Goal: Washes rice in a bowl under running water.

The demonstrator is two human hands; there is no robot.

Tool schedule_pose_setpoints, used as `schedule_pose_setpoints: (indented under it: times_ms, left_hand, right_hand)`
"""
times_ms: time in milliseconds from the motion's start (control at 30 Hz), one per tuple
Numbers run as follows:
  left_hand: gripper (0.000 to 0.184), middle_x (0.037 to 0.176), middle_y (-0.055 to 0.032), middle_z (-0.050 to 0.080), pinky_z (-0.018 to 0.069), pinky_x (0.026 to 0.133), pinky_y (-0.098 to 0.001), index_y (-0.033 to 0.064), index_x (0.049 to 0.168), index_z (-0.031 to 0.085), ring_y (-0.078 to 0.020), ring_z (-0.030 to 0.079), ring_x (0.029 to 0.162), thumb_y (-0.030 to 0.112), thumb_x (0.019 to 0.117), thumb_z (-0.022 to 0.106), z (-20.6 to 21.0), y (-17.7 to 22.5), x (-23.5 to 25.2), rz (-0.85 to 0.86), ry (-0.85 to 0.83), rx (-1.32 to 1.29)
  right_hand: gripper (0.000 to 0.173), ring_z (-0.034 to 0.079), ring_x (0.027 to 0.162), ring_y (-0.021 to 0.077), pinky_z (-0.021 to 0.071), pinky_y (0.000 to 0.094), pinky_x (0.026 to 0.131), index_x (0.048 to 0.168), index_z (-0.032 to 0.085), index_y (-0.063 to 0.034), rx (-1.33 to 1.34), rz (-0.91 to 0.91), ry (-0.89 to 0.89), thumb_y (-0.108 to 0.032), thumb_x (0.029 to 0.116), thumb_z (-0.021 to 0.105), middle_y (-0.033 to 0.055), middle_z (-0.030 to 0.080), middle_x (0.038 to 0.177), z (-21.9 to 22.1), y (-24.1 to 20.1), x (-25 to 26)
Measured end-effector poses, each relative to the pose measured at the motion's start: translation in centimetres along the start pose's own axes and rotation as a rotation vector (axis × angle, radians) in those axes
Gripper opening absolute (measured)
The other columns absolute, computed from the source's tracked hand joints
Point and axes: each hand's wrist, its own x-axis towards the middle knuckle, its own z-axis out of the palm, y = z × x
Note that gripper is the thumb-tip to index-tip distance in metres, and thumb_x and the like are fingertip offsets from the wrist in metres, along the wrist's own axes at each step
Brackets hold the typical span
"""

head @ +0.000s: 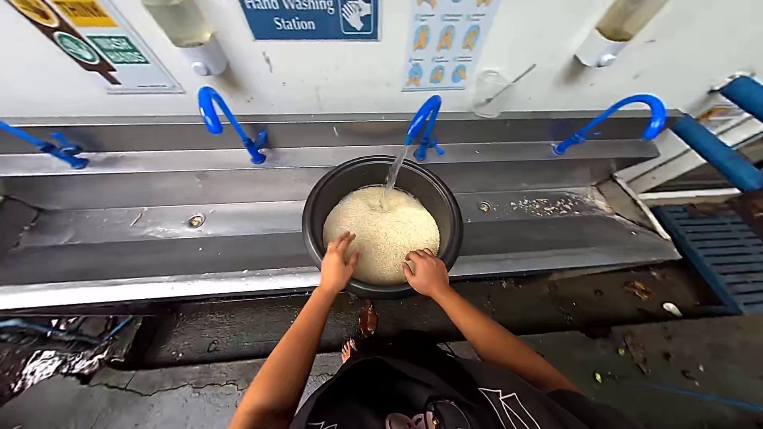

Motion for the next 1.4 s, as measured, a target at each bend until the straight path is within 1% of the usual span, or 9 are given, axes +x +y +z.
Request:
schedule_pose_setpoints:
  times_ms: [33,67,100,200,267,333,500,900,1400]
  left_hand:
    - [0.043,0.145,-0.0135,0.062,0.0405,0.117,-0.0511,0.0046,0.136,0.066,-0.0324,0.056,0.137,0.03,0.1043,0.052,0.8,-0.5,-0.1,-0.038,-0.019,0.08]
    - [0.04,0.134,-0.0131,0.069,0.0446,0.112,-0.0521,0.0043,0.126,0.073,-0.0335,0.062,0.13,0.03,0.1041,0.051,1.3,-0.8,-0.2,-0.028,0.035,0.119]
    - [0.039,0.129,-0.0128,0.072,0.046,0.11,-0.0522,0.0052,0.122,0.074,-0.034,0.063,0.126,0.03,0.1037,0.05,1.3,-0.8,-0.2,-0.029,0.055,0.133]
    - [0.04,0.128,-0.0106,0.072,0.0452,0.11,-0.0499,0.0101,0.124,0.073,-0.0319,0.061,0.128,0.034,0.1031,0.05,0.7,-0.5,0.1,-0.075,-0.041,0.191]
    - [0.041,0.127,-0.0105,0.072,0.0442,0.11,-0.0489,0.0111,0.123,0.074,-0.031,0.061,0.128,0.036,0.1031,0.049,0.4,-0.1,0.2,-0.108,-0.102,0.23]
    - [0.041,0.126,-0.0112,0.072,0.0438,0.111,-0.0486,0.0103,0.122,0.074,-0.0308,0.061,0.128,0.036,0.1032,0.049,0.4,0.1,0.3,-0.126,-0.113,0.24]
    - [0.042,0.124,-0.0125,0.073,0.0437,0.111,-0.0474,0.0081,0.119,0.074,-0.0311,0.062,0.127,0.035,0.1034,0.047,0.4,0.0,0.2,-0.117,-0.096,0.252]
    - [0.043,0.123,-0.0132,0.073,0.0429,0.11,-0.0475,0.0066,0.118,0.074,-0.0318,0.061,0.126,0.036,0.1044,0.045,0.3,0.1,0.0,-0.114,-0.088,0.247]
    - [0.043,0.121,-0.0137,0.073,0.0431,0.11,-0.0473,0.0063,0.117,0.075,-0.0319,0.062,0.125,0.035,0.1039,0.045,0.4,0.1,0.1,-0.115,-0.086,0.258]
  right_hand:
    - [0.046,0.063,0.125,0.0295,0.0506,0.0483,0.103,0.121,0.072,-0.0098,-0.009,-0.001,0.011,-0.043,0.1015,0.047,0.0115,0.071,0.123,0.1,0.0,0.0]
    - [0.045,0.063,0.124,0.0296,0.051,0.0482,0.102,0.119,0.072,-0.0099,-0.013,-0.003,0.023,-0.042,0.1014,0.047,0.0113,0.072,0.122,0.2,0.1,0.0]
    - [0.044,0.064,0.122,0.0299,0.0516,0.0481,0.101,0.118,0.073,-0.0098,-0.014,-0.006,0.037,-0.041,0.1012,0.047,0.0113,0.073,0.12,0.3,0.1,0.0]
    - [0.041,0.067,0.115,0.0306,0.0535,0.0476,0.097,0.112,0.074,-0.009,-0.012,-0.019,0.092,-0.038,0.1001,0.049,0.0117,0.074,0.113,0.6,0.2,-0.2]
    - [0.038,0.069,0.11,0.0306,0.0549,0.0476,0.093,0.109,0.075,-0.0086,-0.006,-0.032,0.139,-0.036,0.0985,0.05,0.0115,0.076,0.108,1.0,0.3,-0.3]
    - [0.037,0.071,0.106,0.0313,0.0559,0.0484,0.089,0.106,0.076,-0.0083,-0.007,-0.049,0.178,-0.034,0.0977,0.051,0.0115,0.076,0.104,1.2,0.5,-0.3]
    - [0.036,0.072,0.101,0.0317,0.0566,0.0492,0.085,0.102,0.076,-0.0078,-0.013,-0.069,0.216,-0.033,0.0975,0.051,0.0114,0.077,0.099,1.4,0.5,-0.4]
    - [0.033,0.073,0.094,0.0309,0.0568,0.0484,0.081,0.095,0.076,-0.0069,-0.006,-0.103,0.294,-0.03,0.0957,0.052,0.0112,0.077,0.092,1.7,0.5,-0.5]
    - [0.033,0.074,0.091,0.0304,0.0571,0.0478,0.078,0.093,0.077,-0.0079,-0.007,-0.125,0.341,-0.03,0.0953,0.051,0.0101,0.077,0.09,2.0,0.7,-0.5]
